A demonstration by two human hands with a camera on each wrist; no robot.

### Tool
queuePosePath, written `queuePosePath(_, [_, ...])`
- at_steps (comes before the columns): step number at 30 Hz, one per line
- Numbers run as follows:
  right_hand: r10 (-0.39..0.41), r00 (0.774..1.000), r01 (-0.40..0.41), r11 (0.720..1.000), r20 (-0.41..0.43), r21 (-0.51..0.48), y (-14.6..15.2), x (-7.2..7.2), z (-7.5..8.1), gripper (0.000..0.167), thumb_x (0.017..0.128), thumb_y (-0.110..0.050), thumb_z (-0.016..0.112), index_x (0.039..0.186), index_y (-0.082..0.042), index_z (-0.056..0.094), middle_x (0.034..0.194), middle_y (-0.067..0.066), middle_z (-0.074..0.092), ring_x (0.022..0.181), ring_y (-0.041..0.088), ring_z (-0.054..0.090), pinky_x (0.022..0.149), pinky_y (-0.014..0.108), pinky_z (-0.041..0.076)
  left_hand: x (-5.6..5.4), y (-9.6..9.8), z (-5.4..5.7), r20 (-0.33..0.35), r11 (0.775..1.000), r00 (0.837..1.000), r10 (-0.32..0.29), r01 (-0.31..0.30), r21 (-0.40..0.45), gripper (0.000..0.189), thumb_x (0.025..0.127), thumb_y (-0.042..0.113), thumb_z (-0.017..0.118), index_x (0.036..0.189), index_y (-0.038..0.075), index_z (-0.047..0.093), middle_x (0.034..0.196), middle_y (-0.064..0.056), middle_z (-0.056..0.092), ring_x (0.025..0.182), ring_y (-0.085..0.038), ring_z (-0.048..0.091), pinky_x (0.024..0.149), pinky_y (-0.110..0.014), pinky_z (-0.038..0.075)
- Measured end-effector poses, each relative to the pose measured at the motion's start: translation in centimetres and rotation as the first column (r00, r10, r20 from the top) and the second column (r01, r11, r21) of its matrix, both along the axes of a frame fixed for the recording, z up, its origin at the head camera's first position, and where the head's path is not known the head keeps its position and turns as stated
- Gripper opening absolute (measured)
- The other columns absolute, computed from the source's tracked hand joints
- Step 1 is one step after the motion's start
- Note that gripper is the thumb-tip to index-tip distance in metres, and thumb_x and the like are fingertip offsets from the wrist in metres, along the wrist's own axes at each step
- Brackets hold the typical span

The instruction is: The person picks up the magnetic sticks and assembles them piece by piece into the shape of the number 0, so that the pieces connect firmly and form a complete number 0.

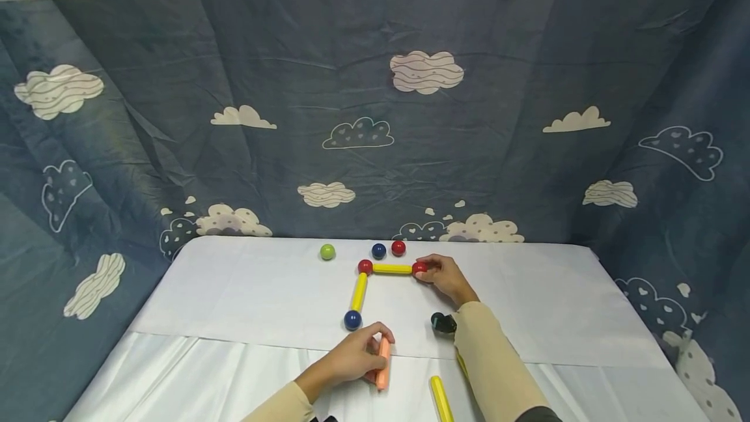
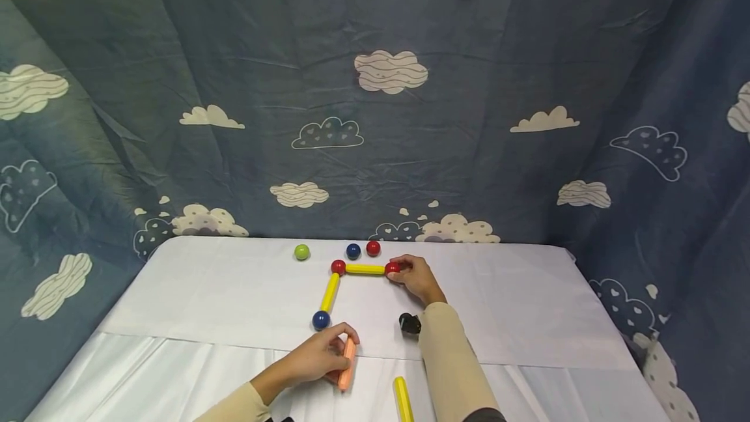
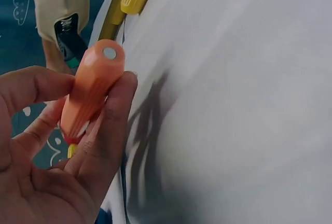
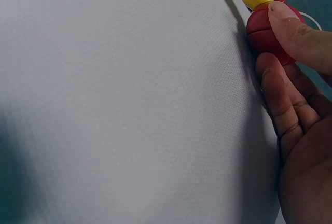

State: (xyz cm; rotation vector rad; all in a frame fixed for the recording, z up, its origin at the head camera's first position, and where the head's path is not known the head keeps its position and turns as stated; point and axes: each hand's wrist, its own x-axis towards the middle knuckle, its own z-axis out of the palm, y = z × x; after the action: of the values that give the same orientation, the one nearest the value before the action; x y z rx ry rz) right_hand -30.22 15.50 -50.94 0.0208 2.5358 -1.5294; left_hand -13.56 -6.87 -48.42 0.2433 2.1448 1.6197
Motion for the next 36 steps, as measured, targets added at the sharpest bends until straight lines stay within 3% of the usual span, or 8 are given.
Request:
queuePosePath(7, [-0.002, 1.000, 0.002, 1.000, 0.000, -0.013, 0.2, -0.2, 0.0, 0.037, 0.084, -0.004, 0.073, 0.120, -0.006, 0.065, 0.112, 0.013, 0.063, 0.096, 0.026, 0.053, 0.090, 0.038, 0.045, 0.6, -2.9, 0.1, 0.163, 0.987, 0.987, 0.008, -0.033, 0.155, 0.052, 0.084, -0.002, 0.068, 0.130, 0.009, 0.047, 0.082, -0.006, 0.057, 0.062, -0.015, 0.062, 0.054, -0.028, 0.053])
queuePosePath(13, [0.003, 1.000, -0.003, 1.000, -0.009, -0.010, 0.4, -0.3, 0.0, 0.037, 0.083, -0.004, 0.073, 0.120, -0.005, 0.065, 0.112, 0.014, 0.062, 0.096, 0.027, 0.053, 0.089, 0.037, 0.045, 1.0, -4.7, -0.3, 0.235, 0.985, 0.972, 0.021, -0.061, 0.163, 0.046, 0.086, 0.005, 0.069, 0.127, -0.006, 0.051, 0.086, -0.002, 0.063, 0.071, -0.012, 0.064, 0.062, -0.027, 0.056])
queuePosePath(20, [-0.004, 1.000, 0.004, 1.000, -0.009, -0.001, 0.4, -0.2, -0.2, 0.037, 0.084, -0.004, 0.073, 0.119, -0.005, 0.064, 0.113, 0.014, 0.062, 0.095, 0.026, 0.052, 0.086, 0.034, 0.044, 0.9, -6.3, -0.7, 0.234, 0.980, 0.967, 0.102, -0.138, 0.142, 0.044, 0.087, 0.008, 0.069, 0.123, -0.011, 0.051, 0.087, -0.003, 0.069, 0.070, -0.012, 0.066, 0.066, -0.029, 0.057])
queuePosePath(27, [-0.003, 1.000, 0.003, 1.000, -0.004, 0.006, 0.4, -0.2, -0.1, 0.036, 0.084, -0.007, 0.073, 0.119, -0.006, 0.064, 0.113, 0.013, 0.063, 0.094, 0.025, 0.052, 0.083, 0.032, 0.043, 0.9, -6.9, -0.7, 0.202, 0.983, 0.971, 0.129, -0.152, 0.102, 0.046, 0.086, 0.004, 0.068, 0.124, -0.015, 0.048, 0.084, -0.006, 0.069, 0.070, -0.013, 0.066, 0.065, -0.030, 0.057])
queuePosePath(36, [0.006, 1.000, -0.006, 1.000, -0.007, -0.002, 0.0, -0.1, 0.1, 0.035, 0.085, -0.005, 0.072, 0.119, -0.005, 0.064, 0.114, 0.014, 0.062, 0.097, 0.026, 0.052, 0.087, 0.036, 0.043, 0.3, -7.0, -1.0, 0.198, 0.980, 0.964, 0.176, -0.190, 0.058, 0.042, 0.085, 0.006, 0.070, 0.120, -0.011, 0.053, 0.081, -0.004, 0.067, 0.065, -0.011, 0.066, 0.063, -0.027, 0.056])
